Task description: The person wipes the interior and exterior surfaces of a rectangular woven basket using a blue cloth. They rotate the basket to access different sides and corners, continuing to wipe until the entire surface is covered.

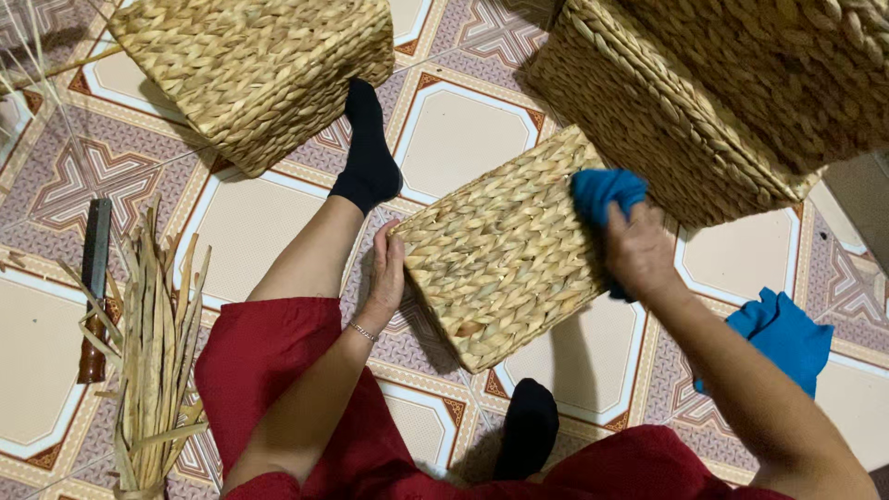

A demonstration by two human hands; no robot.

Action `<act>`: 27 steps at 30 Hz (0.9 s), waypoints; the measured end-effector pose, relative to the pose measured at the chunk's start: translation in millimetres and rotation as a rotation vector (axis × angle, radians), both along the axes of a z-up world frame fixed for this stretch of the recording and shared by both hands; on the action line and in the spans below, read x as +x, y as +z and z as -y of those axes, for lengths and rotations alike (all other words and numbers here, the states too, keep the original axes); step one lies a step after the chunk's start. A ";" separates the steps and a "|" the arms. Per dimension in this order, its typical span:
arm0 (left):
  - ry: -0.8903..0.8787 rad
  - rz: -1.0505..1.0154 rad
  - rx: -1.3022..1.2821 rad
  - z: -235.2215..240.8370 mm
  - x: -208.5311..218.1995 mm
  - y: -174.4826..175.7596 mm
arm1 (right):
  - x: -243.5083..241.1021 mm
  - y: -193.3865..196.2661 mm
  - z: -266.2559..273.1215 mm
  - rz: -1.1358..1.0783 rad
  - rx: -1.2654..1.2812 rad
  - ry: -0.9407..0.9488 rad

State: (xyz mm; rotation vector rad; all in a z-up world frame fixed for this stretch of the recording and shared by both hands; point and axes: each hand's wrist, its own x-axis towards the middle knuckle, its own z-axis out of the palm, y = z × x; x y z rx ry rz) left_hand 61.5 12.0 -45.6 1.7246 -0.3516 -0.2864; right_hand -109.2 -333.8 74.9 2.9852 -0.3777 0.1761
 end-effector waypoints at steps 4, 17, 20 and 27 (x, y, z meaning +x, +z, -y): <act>-0.002 -0.130 0.022 0.5 0.3 -4.4 | -3.8 -17.7 8.8 0.078 -0.003 -0.115; -0.023 -0.034 -0.028 -1.8 2.7 -2.0 | -54.0 11.8 -190.0 -0.193 0.487 0.848; -0.033 -0.130 0.058 -1.9 0.3 8.3 | -62.6 -1.5 -144.7 -0.138 0.300 0.680; 0.012 -0.130 0.104 2.8 -1.5 12.9 | -68.1 -14.7 14.3 -0.110 0.025 -0.089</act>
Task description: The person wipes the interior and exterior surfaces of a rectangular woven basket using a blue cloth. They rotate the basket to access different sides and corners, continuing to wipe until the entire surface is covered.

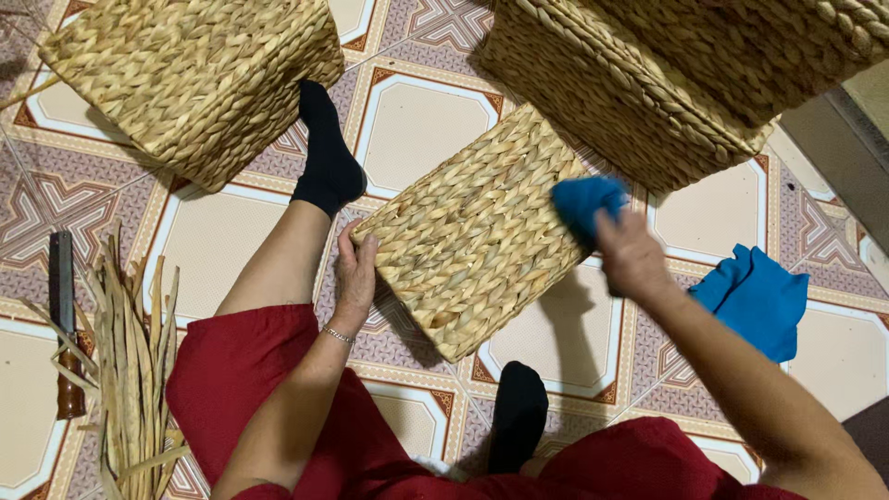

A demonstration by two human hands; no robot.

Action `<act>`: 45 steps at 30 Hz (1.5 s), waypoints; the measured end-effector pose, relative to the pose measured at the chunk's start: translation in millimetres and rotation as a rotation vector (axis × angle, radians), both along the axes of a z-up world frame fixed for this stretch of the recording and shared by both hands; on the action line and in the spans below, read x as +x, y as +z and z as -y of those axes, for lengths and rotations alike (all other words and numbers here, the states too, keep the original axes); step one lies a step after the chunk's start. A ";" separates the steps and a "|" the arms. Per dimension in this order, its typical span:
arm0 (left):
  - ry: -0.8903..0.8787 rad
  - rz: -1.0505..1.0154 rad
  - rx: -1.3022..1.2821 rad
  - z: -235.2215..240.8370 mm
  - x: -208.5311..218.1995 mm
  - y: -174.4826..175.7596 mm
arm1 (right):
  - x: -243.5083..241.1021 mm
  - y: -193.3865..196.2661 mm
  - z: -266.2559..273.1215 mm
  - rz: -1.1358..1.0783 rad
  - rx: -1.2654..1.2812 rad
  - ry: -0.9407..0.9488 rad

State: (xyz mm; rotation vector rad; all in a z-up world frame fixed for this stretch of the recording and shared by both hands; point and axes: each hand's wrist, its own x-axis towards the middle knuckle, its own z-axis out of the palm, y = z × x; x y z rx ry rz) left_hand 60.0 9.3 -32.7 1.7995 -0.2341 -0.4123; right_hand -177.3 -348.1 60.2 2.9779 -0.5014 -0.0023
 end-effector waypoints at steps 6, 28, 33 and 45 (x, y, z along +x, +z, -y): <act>0.012 0.068 -0.054 2.6 4.0 -16.5 | 10.1 -6.6 -2.7 0.177 0.107 -0.197; 0.005 0.027 -0.018 -1.2 -2.6 -9.0 | 21.2 0.7 -18.6 0.043 -0.008 0.134; 0.021 0.065 -0.023 2.8 -0.2 -14.8 | 34.3 -13.3 38.1 0.314 0.129 -0.273; 0.049 0.032 -0.158 0.1 3.2 -49.3 | 115.9 12.3 -152.9 0.126 0.433 0.366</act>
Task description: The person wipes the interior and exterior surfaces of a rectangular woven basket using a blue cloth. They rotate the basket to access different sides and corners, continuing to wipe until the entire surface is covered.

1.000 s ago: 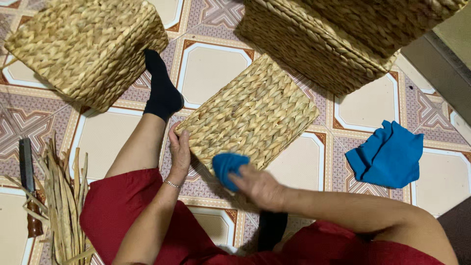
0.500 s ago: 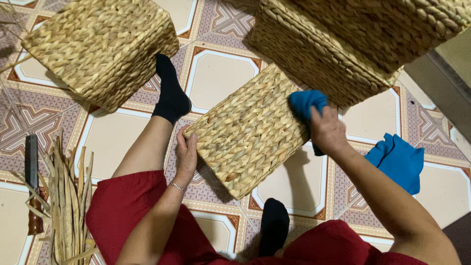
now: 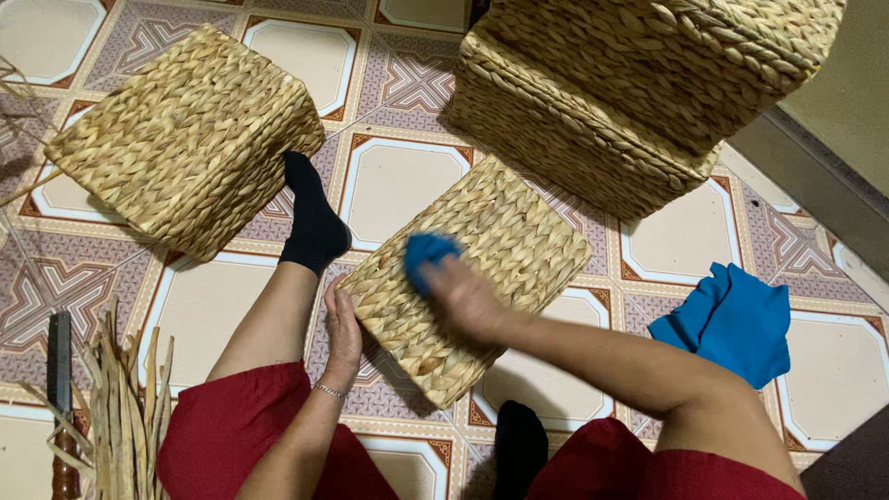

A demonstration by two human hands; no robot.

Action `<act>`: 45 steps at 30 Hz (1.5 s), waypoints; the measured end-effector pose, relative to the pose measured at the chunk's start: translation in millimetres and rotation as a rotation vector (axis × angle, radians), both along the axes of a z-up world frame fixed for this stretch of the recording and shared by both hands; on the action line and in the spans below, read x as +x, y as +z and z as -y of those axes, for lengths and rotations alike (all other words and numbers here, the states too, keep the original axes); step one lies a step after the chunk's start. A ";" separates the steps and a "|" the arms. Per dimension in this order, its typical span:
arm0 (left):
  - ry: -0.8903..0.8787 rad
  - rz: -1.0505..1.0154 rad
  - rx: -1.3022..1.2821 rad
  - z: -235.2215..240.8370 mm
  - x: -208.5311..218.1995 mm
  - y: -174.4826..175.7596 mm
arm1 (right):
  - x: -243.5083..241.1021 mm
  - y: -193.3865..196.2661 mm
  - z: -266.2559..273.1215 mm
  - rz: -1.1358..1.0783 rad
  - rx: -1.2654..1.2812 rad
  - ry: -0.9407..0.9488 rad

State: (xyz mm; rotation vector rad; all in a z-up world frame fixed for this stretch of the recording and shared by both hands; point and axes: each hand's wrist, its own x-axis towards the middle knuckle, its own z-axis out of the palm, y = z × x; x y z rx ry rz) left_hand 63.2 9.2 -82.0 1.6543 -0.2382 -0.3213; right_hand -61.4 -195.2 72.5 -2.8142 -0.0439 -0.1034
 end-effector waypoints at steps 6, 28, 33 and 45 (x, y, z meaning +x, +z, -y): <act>-0.096 0.210 0.074 -8.2 1.5 14.3 | -3.6 18.1 -40.6 0.056 -0.069 0.527; -0.060 -0.136 -0.098 -11.3 -0.8 29.3 | 45.6 -23.5 -29.7 0.215 -0.211 0.257; -0.125 -0.281 -0.360 -18.3 -2.2 37.9 | 38.3 1.5 -74.6 0.137 -0.067 0.426; -0.101 -0.042 0.154 -8.5 -0.4 78.9 | 43.6 -10.1 162.4 0.056 -0.536 -0.360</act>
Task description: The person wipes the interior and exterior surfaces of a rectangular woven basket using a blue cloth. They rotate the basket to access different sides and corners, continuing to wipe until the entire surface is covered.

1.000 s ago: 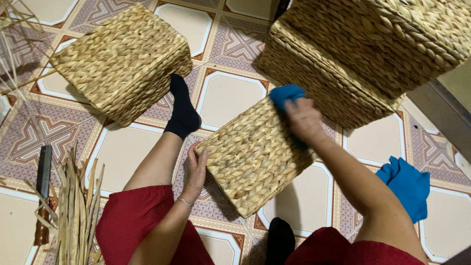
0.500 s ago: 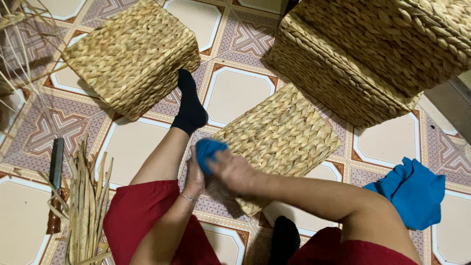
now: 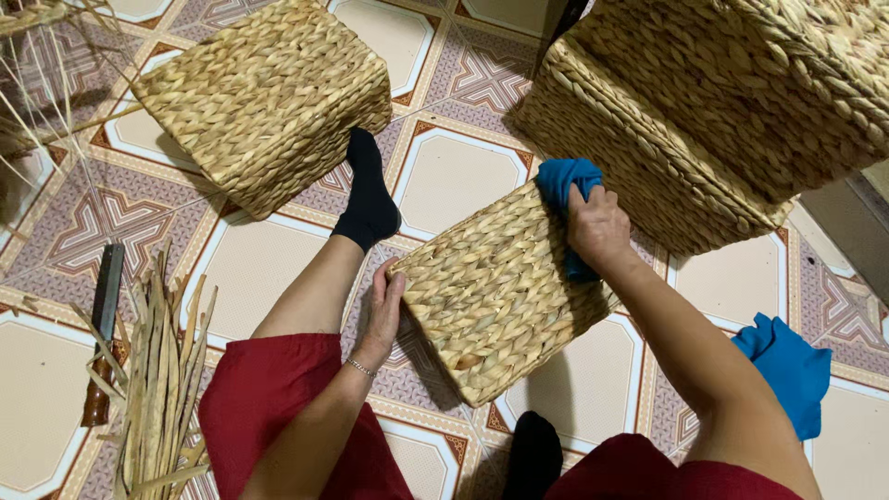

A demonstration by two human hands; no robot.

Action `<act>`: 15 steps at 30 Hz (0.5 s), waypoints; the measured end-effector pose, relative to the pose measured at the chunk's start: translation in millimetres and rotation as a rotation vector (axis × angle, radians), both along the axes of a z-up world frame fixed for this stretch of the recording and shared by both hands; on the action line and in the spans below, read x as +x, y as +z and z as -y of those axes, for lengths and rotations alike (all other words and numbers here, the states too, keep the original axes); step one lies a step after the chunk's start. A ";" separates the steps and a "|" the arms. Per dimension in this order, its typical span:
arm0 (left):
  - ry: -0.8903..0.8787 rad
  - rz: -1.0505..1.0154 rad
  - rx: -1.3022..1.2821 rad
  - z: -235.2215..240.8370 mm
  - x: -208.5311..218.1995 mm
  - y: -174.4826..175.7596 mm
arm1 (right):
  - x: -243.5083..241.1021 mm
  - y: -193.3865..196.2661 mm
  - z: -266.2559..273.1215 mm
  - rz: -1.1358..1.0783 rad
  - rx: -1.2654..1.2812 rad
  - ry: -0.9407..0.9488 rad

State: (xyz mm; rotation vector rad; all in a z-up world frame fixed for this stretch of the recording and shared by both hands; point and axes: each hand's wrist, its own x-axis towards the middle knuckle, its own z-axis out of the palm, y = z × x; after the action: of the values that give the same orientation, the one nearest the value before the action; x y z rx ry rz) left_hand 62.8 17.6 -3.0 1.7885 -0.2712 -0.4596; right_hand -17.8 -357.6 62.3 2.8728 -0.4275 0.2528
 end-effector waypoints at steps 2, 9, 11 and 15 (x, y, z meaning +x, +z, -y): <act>-0.003 0.018 -0.003 -0.4 -2.3 -6.2 | -4.3 -4.5 -10.6 0.020 -0.015 -0.023; 0.048 -0.007 -0.120 3.7 -7.1 -23.6 | -41.1 -1.8 -175.4 0.002 0.604 0.676; 0.050 -0.037 -0.145 3.0 -8.2 -22.9 | -55.5 7.3 -209.4 -0.150 0.391 0.788; 0.022 -0.060 -0.211 1.5 -8.0 -19.4 | -68.8 17.2 -202.6 -0.282 0.405 0.763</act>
State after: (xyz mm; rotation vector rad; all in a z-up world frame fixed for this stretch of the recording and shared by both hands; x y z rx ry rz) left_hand 54.8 16.1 -22.5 1.5683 -0.2480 -0.4515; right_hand -86.7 -155.0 79.5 3.2532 0.7679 -0.1447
